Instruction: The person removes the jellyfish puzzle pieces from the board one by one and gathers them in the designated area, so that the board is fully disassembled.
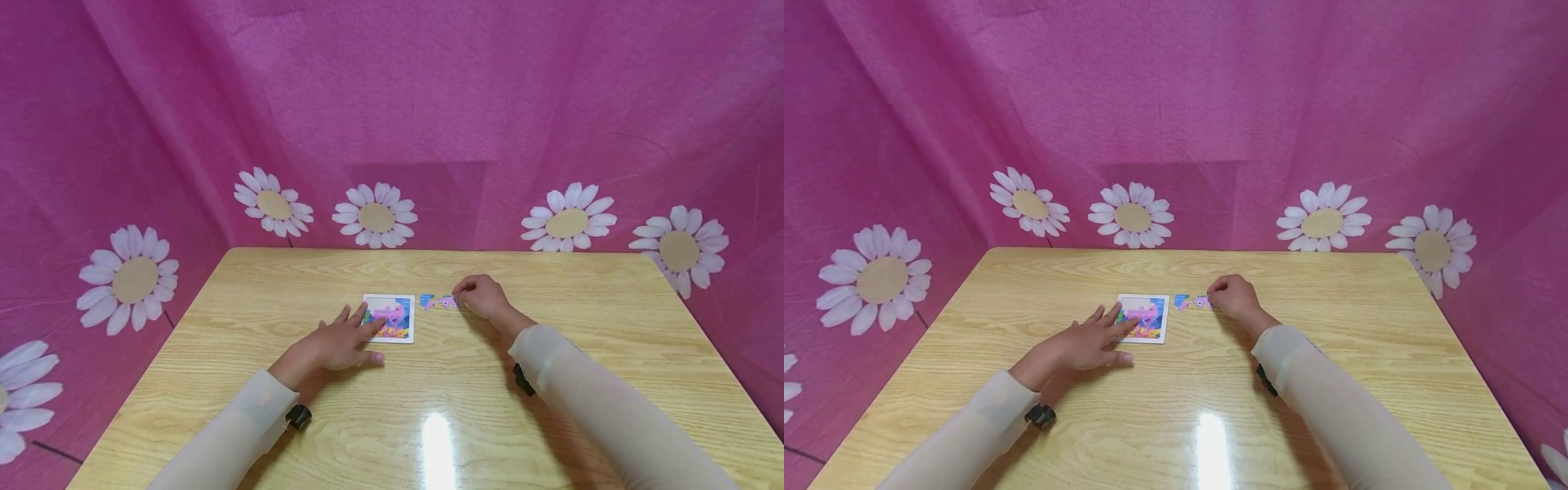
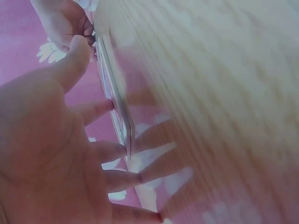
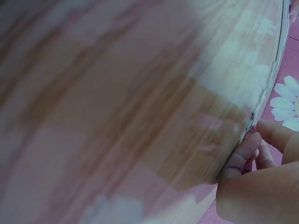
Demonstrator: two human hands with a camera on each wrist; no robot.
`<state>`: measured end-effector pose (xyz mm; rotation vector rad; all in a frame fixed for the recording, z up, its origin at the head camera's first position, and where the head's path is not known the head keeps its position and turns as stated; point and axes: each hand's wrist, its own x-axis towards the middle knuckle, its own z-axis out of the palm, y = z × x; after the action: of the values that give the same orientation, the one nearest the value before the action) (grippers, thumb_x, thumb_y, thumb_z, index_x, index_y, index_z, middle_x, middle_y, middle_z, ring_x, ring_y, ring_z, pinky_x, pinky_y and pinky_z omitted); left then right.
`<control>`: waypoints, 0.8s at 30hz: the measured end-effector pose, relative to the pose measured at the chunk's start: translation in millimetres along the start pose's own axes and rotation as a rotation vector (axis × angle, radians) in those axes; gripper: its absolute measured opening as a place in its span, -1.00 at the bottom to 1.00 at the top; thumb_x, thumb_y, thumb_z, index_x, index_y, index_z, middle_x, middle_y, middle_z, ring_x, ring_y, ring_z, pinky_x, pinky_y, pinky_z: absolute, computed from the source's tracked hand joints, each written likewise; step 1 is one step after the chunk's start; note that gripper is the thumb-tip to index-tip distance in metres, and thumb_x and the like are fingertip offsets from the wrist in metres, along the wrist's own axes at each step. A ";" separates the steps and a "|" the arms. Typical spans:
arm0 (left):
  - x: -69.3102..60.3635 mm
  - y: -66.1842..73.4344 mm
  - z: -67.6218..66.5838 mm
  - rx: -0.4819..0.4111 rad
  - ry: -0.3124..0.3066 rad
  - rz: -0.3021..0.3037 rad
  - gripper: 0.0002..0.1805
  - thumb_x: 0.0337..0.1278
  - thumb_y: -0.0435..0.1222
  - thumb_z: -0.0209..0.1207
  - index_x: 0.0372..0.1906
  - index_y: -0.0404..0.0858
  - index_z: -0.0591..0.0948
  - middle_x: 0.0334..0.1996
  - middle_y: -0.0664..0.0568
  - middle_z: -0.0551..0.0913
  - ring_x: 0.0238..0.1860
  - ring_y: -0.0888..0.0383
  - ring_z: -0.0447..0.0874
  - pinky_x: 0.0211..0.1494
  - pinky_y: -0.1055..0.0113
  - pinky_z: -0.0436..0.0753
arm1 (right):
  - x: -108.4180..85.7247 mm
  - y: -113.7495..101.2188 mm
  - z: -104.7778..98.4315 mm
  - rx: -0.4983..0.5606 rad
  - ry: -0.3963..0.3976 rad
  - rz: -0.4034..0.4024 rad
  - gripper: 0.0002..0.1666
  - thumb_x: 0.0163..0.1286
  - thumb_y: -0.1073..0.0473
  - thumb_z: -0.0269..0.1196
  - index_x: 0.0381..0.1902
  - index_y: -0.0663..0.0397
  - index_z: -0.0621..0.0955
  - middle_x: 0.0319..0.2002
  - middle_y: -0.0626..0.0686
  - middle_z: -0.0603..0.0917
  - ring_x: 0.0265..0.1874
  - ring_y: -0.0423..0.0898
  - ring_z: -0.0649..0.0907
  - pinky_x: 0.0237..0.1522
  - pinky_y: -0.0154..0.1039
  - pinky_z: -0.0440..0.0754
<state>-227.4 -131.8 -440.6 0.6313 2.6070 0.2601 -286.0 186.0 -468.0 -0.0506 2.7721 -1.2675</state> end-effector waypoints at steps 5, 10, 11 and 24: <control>-0.7 0.9 -1.4 0.010 0.007 0.002 -0.10 0.31 0.33 0.11 0.65 0.21 0.12 0.69 -0.09 -0.16 0.65 -0.31 -0.28 0.41 -0.57 0.01 | 0.4 -0.5 -1.1 0.024 -0.005 0.012 -0.83 0.43 0.30 0.24 -0.15 0.25 0.74 -0.15 0.19 0.75 -0.23 -0.02 0.57 -0.22 -0.24 0.50; -0.2 2.3 -2.3 0.023 0.014 -0.001 -0.10 0.30 0.34 0.11 0.65 0.21 0.13 0.69 -0.10 -0.14 0.65 -0.31 -0.25 0.42 -0.54 0.05 | 0.6 -1.8 -2.4 0.054 -0.016 0.033 -0.83 0.45 0.29 0.26 -0.12 0.26 0.73 -0.17 0.17 0.74 -0.32 -0.07 0.57 -0.31 -0.27 0.51; 0.1 2.7 -2.4 0.028 0.018 -0.001 -0.10 0.30 0.34 0.11 0.65 0.21 0.14 0.69 -0.10 -0.13 0.65 -0.31 -0.25 0.43 -0.53 0.05 | 0.6 -2.0 -2.6 0.061 -0.019 0.038 -0.83 0.45 0.29 0.26 -0.11 0.26 0.73 -0.17 0.17 0.74 -0.32 -0.07 0.57 -0.31 -0.28 0.51; 1.2 10.6 -0.1 0.072 0.034 0.085 -0.10 0.32 0.34 0.08 0.66 0.19 0.12 0.69 -0.04 -0.12 0.66 -0.25 -0.26 0.42 -0.55 0.04 | -0.8 -9.1 -6.7 0.183 -0.048 0.050 -0.76 0.51 0.29 0.23 0.01 0.34 0.68 -0.14 0.16 0.71 -0.47 -0.16 0.53 -0.38 -0.28 0.53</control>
<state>-224.3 -121.9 -438.0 0.7704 2.6356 0.2065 -285.9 185.1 -456.7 0.0010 2.5877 -1.4803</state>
